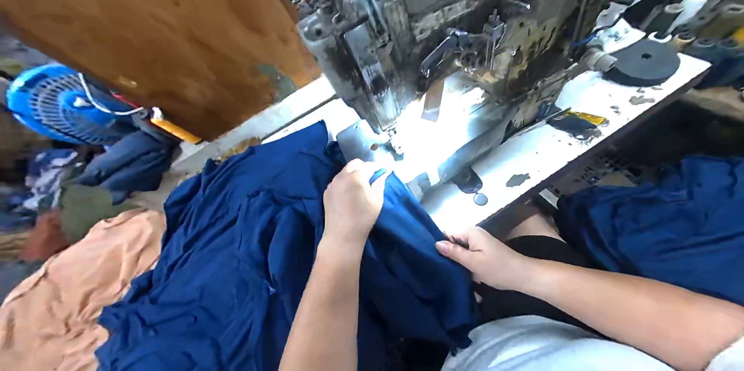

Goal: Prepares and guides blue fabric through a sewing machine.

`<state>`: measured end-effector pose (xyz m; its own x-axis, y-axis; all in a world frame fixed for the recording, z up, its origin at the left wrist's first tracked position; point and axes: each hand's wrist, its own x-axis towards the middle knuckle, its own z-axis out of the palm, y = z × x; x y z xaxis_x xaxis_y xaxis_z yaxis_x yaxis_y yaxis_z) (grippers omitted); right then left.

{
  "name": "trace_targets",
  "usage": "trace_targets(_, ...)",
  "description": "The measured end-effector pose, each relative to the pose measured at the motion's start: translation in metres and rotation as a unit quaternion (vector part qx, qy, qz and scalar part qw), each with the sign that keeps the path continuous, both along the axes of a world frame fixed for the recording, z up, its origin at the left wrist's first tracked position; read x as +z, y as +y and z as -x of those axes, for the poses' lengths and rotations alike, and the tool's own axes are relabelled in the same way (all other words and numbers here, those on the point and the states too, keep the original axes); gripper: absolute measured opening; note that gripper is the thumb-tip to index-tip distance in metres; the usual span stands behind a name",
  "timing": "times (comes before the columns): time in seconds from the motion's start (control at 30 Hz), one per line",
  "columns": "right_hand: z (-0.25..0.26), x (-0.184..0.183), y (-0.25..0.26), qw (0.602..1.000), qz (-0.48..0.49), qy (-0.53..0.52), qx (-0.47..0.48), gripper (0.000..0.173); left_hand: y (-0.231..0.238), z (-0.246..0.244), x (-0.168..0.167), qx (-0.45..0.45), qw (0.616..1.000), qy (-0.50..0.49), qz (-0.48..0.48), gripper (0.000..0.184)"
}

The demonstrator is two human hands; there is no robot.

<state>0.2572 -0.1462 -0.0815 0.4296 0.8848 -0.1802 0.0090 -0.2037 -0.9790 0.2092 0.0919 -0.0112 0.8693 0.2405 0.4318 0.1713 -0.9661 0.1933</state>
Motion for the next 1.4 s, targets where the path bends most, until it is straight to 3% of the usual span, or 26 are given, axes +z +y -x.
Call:
trace_targets(0.1,-0.018,0.000,0.006,0.997,-0.003,0.062,-0.048,0.030,0.009,-0.042,0.006,0.057,0.995,0.063,0.053,0.026)
trace_targets(0.2,-0.042,0.011,0.021,0.996,-0.045,0.014,-0.078,0.031,0.019,-0.078,0.005,0.035,0.999,0.013,0.011,0.022)
trace_targets(0.43,-0.034,-0.002,0.020,0.996,-0.061,0.022,-0.063,0.031,0.023,-0.078,0.008,-0.003,1.000,0.003,0.027,0.021)
trace_targets(0.53,-0.040,-0.004,0.033,0.993,-0.083,0.000,-0.081,0.030,0.053,-0.095,-0.028,-0.012,0.998,-0.058,0.019,0.030)
trace_targets(0.63,-0.048,-0.007,0.050,0.988,-0.113,-0.017,-0.107,0.030,0.064,-0.105,-0.031,0.015,0.993,-0.049,0.109,0.041)
trace_targets(0.73,-0.048,0.001,0.057,0.986,-0.113,-0.033,-0.115,0.032,0.062,-0.105,-0.014,0.075,0.995,-0.025,0.053,0.041)
trace_targets(0.83,-0.049,0.005,0.048,0.990,-0.088,-0.038,-0.107,0.031,0.051,-0.076,-0.014,0.039,0.991,-0.108,-0.066,0.024)
trace_targets(0.87,-0.047,0.002,0.040,0.990,-0.086,-0.033,-0.107,0.029,0.033,-0.052,-0.008,0.008,0.994,-0.096,-0.056,0.021)
trace_targets(0.93,-0.048,-0.004,0.015,0.987,-0.087,-0.052,-0.125,0.025,-0.016,0.003,0.018,-0.084,0.996,0.031,0.029,0.022)
trace_targets(1.0,-0.047,-0.010,-0.011,0.980,-0.094,-0.072,-0.162,0.025,-0.049,0.046,0.008,-0.145,0.974,0.153,0.084,0.026)
trace_targets(1.1,-0.042,-0.014,-0.038,0.969,-0.109,-0.086,-0.204,0.022,-0.068,0.075,-0.030,-0.129,0.973,0.177,0.074,0.036)
trace_targets(1.23,-0.033,-0.008,-0.052,0.964,-0.183,-0.124,-0.150,0.026,-0.077,0.087,-0.039,-0.132,0.972,0.153,0.123,0.038)
trace_targets(1.3,-0.033,-0.007,-0.060,0.960,-0.194,-0.167,-0.114,0.027,-0.081,0.093,-0.034,-0.128,0.970,0.165,0.122,0.034)
trace_targets(1.4,-0.035,-0.010,-0.075,0.956,-0.143,-0.243,-0.085,0.029,-0.086,0.100,-0.036,-0.107,0.977,0.148,0.113,0.012)
